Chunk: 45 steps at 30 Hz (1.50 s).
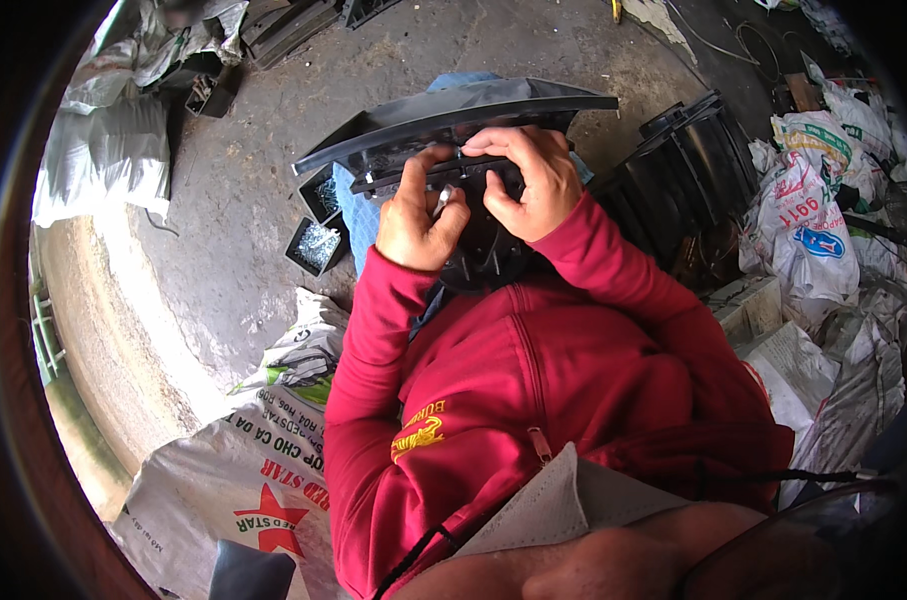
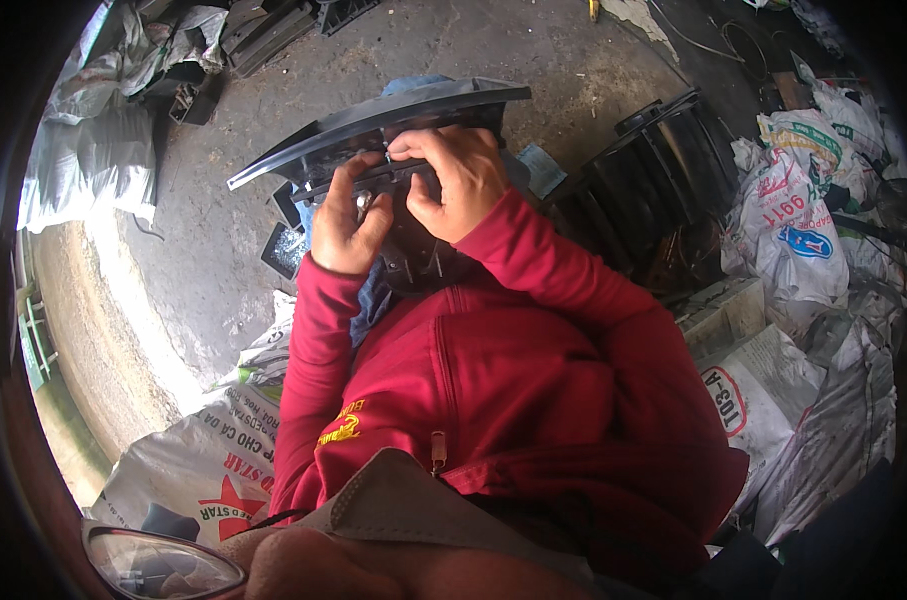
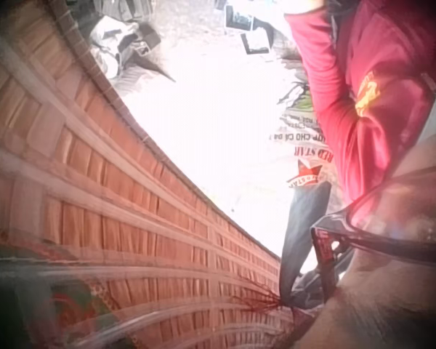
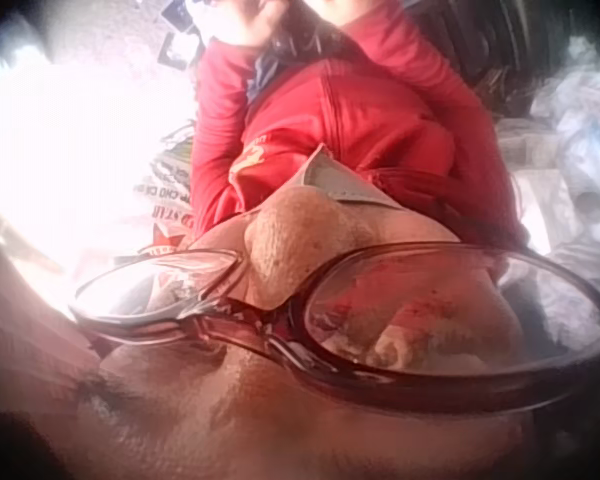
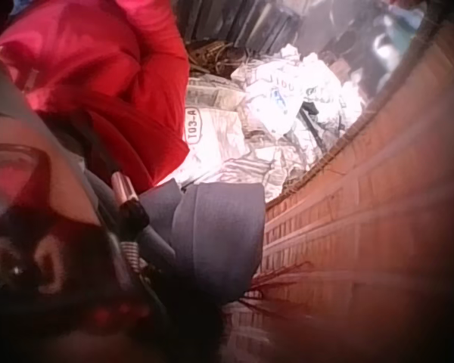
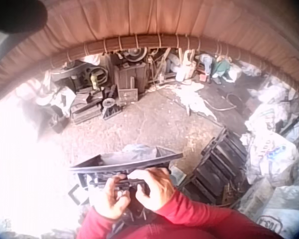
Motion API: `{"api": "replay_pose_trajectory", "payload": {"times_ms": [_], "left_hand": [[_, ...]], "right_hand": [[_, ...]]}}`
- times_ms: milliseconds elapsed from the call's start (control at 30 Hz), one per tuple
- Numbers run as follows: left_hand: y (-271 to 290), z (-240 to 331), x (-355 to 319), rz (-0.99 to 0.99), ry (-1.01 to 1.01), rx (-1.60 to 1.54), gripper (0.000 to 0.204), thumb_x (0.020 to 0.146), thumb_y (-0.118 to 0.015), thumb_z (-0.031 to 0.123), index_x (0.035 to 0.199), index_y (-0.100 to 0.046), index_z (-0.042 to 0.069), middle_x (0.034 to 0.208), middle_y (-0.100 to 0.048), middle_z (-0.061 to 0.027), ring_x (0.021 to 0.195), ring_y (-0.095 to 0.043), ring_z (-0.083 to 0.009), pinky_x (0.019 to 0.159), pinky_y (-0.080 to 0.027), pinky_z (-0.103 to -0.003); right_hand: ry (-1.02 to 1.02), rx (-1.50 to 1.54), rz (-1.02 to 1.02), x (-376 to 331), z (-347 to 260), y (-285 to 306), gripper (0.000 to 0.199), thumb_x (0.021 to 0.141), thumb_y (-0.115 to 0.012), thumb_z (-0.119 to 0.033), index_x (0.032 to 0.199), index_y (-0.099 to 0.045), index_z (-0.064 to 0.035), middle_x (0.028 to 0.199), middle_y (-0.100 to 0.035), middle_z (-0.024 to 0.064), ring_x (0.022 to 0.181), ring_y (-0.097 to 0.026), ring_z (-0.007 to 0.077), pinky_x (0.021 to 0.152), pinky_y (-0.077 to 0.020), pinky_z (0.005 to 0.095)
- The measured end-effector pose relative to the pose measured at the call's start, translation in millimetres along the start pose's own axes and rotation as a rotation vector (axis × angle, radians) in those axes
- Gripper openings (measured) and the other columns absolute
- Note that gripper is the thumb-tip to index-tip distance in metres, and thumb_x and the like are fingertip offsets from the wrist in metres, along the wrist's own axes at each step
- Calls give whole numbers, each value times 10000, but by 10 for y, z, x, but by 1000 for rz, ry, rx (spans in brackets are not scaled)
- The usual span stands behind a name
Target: The person sits on the floor and uses a wrench to tighten bolts on a black metal part. They then pick up a circular metal component and attach it to the first part, continuing to tighten the assembly.
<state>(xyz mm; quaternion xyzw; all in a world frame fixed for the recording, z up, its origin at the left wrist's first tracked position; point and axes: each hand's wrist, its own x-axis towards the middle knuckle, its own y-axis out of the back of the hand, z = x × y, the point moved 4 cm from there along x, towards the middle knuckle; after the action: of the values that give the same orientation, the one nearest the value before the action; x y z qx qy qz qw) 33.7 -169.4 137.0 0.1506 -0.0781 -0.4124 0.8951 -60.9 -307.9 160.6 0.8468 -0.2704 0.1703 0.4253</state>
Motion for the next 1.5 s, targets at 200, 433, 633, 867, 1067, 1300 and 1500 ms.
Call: {"api": "replay_pose_trajectory", "payload": {"times_ms": [200,433,633,867,1067,1300,1500], "left_hand": [[-10,-84,-6,14,12,-90,476,853,-606,80,1316,-498,57,603,-592,-36,536,-547,-92,537,-444,-275],[-27,-83,-19,-18,74,-277,512,849,-613,69,1343,-482,39,762,-639,-51,640,-572,-85,615,-481,-256],[-17,-50,-27,-27,44,-162,529,846,-613,96,1356,-478,52,743,-643,-52,628,-585,-95,609,-485,-255],[118,175,52,-60,39,348,490,808,-651,185,1282,-572,88,678,-669,-176,625,-689,-322,609,-543,-388],[116,182,196,-54,-5,239,444,808,-625,225,1206,-620,29,792,-686,-264,803,-712,-392,707,-553,-454],[14,-102,-20,-110,148,-233,550,846,-578,89,1384,-481,39,628,-552,-39,547,-494,-97,546,-426,-268],[23,146,34,-113,-33,100,581,823,-600,89,1390,-473,98,624,-613,-120,555,-626,-269,569,-489,-356]], "right_hand": [[-39,-151,-92,77,-115,76,420,747,-667,-80,1162,-606,-102,1029,-744,-27,937,-645,192,867,-414,344],[-92,-67,-82,86,-109,25,419,734,-654,-71,1149,-602,-103,1053,-739,-25,943,-646,184,872,-403,353],[-70,-14,-6,47,-61,-3,366,712,-659,-38,1066,-607,-114,1016,-722,-19,927,-663,174,880,-393,349],[-53,-92,-22,33,-53,-2,368,712,-666,-34,1066,-609,-121,1001,-712,-28,920,-656,174,864,-402,352],[-62,-94,-78,78,-79,0,449,712,-671,-32,1146,-590,-110,1047,-724,-11,954,-638,194,874,-408,364],[-39,-12,-27,41,-90,4,472,705,-662,-11,1166,-596,-87,1047,-736,19,975,-645,206,882,-421,357],[-54,5,4,41,-24,18,461,727,-645,6,1179,-597,-74,1053,-737,28,979,-653,236,902,-466,361]]}}
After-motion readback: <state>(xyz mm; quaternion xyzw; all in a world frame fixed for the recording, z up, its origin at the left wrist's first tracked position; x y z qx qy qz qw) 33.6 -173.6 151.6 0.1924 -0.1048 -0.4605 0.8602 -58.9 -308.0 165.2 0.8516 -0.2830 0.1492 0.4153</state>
